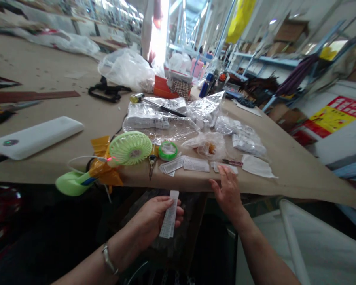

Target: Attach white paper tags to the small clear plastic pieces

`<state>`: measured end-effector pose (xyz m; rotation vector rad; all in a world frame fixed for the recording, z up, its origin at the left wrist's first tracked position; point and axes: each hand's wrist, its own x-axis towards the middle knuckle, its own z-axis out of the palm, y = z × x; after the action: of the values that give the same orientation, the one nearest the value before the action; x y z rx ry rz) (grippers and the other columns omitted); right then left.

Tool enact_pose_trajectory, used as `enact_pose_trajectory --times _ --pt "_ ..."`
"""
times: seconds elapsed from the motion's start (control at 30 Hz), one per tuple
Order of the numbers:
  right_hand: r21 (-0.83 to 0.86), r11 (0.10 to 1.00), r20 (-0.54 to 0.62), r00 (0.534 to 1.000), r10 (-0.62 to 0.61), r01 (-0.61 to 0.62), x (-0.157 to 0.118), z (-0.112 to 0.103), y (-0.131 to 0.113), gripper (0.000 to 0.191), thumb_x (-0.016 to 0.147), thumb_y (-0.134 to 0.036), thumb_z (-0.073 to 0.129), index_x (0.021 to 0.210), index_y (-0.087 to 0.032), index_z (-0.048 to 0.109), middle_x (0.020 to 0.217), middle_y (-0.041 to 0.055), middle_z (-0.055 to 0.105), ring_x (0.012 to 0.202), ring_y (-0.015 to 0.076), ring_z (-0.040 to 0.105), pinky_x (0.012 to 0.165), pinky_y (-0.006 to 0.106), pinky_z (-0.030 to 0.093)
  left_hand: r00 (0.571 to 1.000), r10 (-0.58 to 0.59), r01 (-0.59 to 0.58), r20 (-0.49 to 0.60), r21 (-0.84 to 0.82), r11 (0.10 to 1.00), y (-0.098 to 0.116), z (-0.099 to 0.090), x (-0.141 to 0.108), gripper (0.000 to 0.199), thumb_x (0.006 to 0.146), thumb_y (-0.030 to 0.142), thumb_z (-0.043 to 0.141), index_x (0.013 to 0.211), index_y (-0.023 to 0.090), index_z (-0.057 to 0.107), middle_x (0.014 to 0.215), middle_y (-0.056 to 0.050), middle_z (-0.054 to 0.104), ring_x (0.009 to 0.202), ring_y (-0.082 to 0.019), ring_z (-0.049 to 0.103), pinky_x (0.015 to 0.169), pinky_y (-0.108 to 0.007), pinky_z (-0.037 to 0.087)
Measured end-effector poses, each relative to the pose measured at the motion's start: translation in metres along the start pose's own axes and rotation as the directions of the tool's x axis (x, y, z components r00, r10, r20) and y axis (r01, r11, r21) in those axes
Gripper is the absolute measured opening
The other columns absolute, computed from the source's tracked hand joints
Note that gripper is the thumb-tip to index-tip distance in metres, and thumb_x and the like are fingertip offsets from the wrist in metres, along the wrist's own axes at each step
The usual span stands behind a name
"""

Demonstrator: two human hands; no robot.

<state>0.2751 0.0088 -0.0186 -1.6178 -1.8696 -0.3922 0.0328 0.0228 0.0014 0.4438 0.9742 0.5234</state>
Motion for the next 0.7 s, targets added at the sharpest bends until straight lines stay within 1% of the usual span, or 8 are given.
enact_pose_trajectory --times 0.07,0.17,0.3,0.47,0.53,0.6,0.67,0.7 --pt "-0.133 0.99 0.014 0.999 0.042 -0.04 -0.005 0.004 0.02 0.048 0.085 -0.038 0.052 0.126 -0.013 0.046 0.124 0.0178 0.051 0.119 0.0329 0.042 0.096 0.055 0.036 1.0 -0.012 0.012 0.0 0.014 1.0 -0.001 0.0 0.001 0.013 0.079 0.02 0.058 0.085 0.009 0.058 0.067 -0.011 0.066 0.056 -0.017 0.063 0.056 -0.03 0.053" --pt "-0.183 0.983 0.081 0.997 0.001 0.014 -0.017 0.009 0.031 0.041 0.088 -0.029 0.047 0.126 -0.013 0.047 0.126 0.0169 0.051 0.12 0.0317 0.041 0.097 0.054 0.035 1.0 -0.016 0.016 -0.006 0.02 1.0 -0.002 0.0 0.003 0.012 0.08 0.019 0.057 0.085 0.009 0.058 0.066 -0.011 0.066 0.055 -0.016 0.063 0.056 -0.029 0.053" --pt "-0.139 0.99 0.056 0.998 -0.023 0.03 -0.028 0.009 0.036 0.035 0.088 -0.019 0.044 0.122 -0.014 0.052 0.123 0.0151 0.054 0.118 0.0283 0.044 0.097 0.051 0.038 1.0 -0.01 0.009 0.002 0.029 1.0 -0.002 -0.001 0.004 0.012 0.08 0.019 0.057 0.085 0.008 0.058 0.067 -0.011 0.066 0.055 -0.017 0.062 0.056 -0.03 0.053" --pt "0.03 0.999 -0.05 0.999 -0.018 0.02 -0.025 0.0 0.047 0.022 0.087 -0.017 0.048 0.103 -0.018 0.063 0.102 0.0097 0.064 0.102 0.0229 0.057 0.09 0.043 0.047 1.0 0.011 -0.011 0.018 0.031 0.999 0.001 -0.002 0.001 0.013 0.08 0.019 0.055 0.087 0.008 0.059 0.068 -0.011 0.066 0.057 -0.017 0.063 0.058 -0.03 0.053" --pt "0.115 0.993 -0.117 0.993 0.034 -0.02 -0.02 -0.006 0.039 0.018 0.086 -0.017 0.051 0.097 -0.019 0.065 0.097 0.0086 0.066 0.096 0.0219 0.06 0.087 0.042 0.049 1.0 0.012 -0.012 0.016 0.035 0.999 0.002 -0.002 0.0 0.013 0.081 0.019 0.054 0.086 0.008 0.059 0.068 -0.011 0.066 0.055 -0.016 0.062 0.057 -0.029 0.052" --pt "0.212 0.977 -0.18 0.982 0.055 -0.015 -0.013 -0.012 0.017 0.018 0.084 -0.014 0.054 0.097 -0.021 0.065 0.097 0.0075 0.066 0.097 0.0219 0.061 0.088 0.043 0.048 1.0 0.007 -0.008 0.013 0.032 0.999 0.002 -0.001 -0.001 0.013 0.081 0.019 0.054 0.085 0.008 0.059 0.067 -0.011 0.066 0.053 -0.016 0.061 0.055 -0.03 0.051" --pt "0.333 0.938 -0.211 0.977 -0.022 0.093 -0.007 -0.015 -0.016 0.023 0.082 -0.011 0.055 0.099 -0.024 0.064 0.099 0.0056 0.065 0.103 0.0231 0.058 0.09 0.045 0.047 1.0 0.003 -0.003 0.028 0.012 1.0 0.001 0.0 -0.002 0.013 0.08 0.019 0.054 0.083 0.008 0.06 0.066 -0.01 0.066 0.052 -0.016 0.061 0.054 -0.03 0.051" --pt "0.403 0.904 -0.191 0.979 -0.069 0.142 -0.004 -0.014 -0.034 0.025 0.081 -0.011 0.056 0.1 -0.026 0.064 0.1 0.0052 0.064 0.105 0.0233 0.057 0.089 0.045 0.048 0.999 0.013 -0.012 0.047 -0.009 1.0 0.001 0.0 -0.002 0.013 0.079 0.019 0.055 0.082 0.008 0.06 0.066 -0.01 0.065 0.051 -0.016 0.06 0.054 -0.029 0.05"
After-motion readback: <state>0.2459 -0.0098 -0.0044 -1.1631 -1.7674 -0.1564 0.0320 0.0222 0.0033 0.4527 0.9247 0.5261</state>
